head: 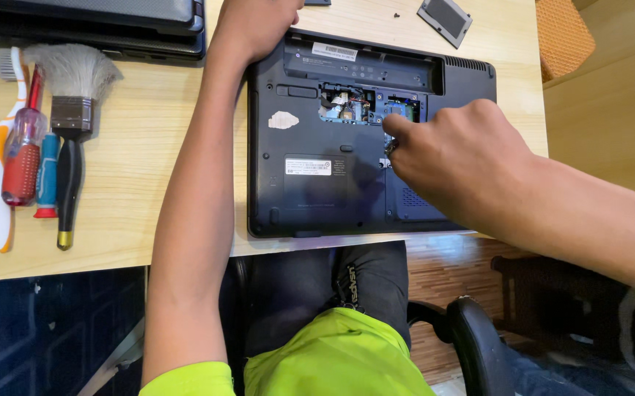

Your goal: The person uses a screwdriver to remove screws from the bottom cover of a laptop. They then lift off the cover and remove internal components, including a hard drive and a battery, placing them on the table.

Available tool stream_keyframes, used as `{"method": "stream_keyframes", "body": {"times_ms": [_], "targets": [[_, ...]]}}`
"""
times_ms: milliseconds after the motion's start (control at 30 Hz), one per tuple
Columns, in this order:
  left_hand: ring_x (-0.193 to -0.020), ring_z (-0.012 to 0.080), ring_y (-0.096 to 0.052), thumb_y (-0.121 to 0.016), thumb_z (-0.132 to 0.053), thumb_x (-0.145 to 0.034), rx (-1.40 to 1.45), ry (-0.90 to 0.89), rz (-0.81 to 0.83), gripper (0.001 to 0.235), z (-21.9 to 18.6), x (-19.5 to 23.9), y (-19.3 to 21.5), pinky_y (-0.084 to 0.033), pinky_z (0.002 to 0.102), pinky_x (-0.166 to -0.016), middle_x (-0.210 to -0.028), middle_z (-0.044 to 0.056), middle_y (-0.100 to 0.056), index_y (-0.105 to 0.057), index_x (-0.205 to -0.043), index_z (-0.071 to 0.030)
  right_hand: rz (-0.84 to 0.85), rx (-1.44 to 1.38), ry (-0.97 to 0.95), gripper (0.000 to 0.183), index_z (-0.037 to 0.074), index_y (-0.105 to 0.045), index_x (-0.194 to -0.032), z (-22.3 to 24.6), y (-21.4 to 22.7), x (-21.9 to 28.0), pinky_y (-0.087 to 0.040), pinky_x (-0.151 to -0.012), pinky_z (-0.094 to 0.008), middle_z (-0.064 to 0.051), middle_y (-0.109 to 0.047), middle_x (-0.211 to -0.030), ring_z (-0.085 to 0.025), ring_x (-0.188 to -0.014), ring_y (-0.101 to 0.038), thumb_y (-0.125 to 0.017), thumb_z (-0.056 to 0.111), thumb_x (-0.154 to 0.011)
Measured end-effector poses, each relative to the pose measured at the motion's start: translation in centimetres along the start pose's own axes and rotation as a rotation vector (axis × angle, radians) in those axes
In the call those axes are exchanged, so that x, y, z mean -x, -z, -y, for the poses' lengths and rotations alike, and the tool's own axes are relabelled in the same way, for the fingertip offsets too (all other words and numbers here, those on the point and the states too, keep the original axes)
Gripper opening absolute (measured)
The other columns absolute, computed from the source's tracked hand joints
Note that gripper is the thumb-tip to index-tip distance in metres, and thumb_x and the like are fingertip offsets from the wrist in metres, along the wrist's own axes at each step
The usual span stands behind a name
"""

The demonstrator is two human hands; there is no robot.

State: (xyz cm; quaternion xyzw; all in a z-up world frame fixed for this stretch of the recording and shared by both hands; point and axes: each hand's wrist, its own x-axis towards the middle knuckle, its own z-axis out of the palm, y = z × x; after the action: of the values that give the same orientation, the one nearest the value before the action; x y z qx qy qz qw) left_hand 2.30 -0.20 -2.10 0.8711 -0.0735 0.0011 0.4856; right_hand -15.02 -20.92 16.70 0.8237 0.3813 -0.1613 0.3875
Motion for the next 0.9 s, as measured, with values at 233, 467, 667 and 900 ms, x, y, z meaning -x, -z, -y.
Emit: {"method": "stream_keyframes", "body": {"times_ms": [233,467,667,900], "targets": [[-0.068,0.0154,-0.037,-0.053,-0.017,-0.084,-0.072,0.012,0.049,0.030,0.2,0.4,0.1,-0.023,0.041,-0.061,-0.068,0.000,-0.042,-0.030,-0.065,-0.017,0.154,0.026,-0.158,0.053,0.031,-0.069,-0.075,-0.6,-0.8,-0.7,-0.047,-0.049,-0.033,0.004,-0.067,-0.066,-0.030,-0.070,-0.071,-0.034,0.055,-0.106],[-0.068,0.0130,-0.042,-0.054,-0.021,-0.078,-0.062,0.070,0.040,0.025,0.3,0.2,0.1,-0.026,0.040,-0.061,-0.069,-0.002,-0.048,-0.034,-0.064,-0.016,-0.022,0.006,-0.044,0.012,0.018,-0.054,-0.096,-0.3,-0.6,0.1,-0.042,-0.034,-0.036,0.000,-0.054,-0.096,-0.028,-0.049,-0.069,-0.048,0.009,-0.090],[-0.077,0.0122,-0.053,-0.054,-0.026,-0.077,-0.015,0.134,0.023,0.012,-1.2,1.1,0.7,-0.036,0.037,-0.067,-0.080,-0.003,-0.062,-0.052,-0.069,-0.018,0.229,-0.035,-0.221,0.067,0.022,-0.069,-0.070,-0.7,-0.7,-0.3,-0.047,-0.054,-0.033,0.001,-0.068,-0.070,-0.026,-0.070,-0.070,-0.033,0.070,-0.099],[-0.073,0.0100,-0.058,-0.050,-0.024,-0.079,-0.006,0.014,0.007,0.014,-0.5,0.2,0.5,-0.037,0.039,-0.068,-0.075,-0.006,-0.065,-0.051,-0.067,-0.017,-0.149,0.052,-0.018,0.023,0.021,-0.062,-0.060,-0.7,-2.2,0.4,-0.038,-0.036,-0.033,0.006,-0.056,-0.074,-0.026,-0.053,-0.064,-0.064,0.001,-0.072]]}}
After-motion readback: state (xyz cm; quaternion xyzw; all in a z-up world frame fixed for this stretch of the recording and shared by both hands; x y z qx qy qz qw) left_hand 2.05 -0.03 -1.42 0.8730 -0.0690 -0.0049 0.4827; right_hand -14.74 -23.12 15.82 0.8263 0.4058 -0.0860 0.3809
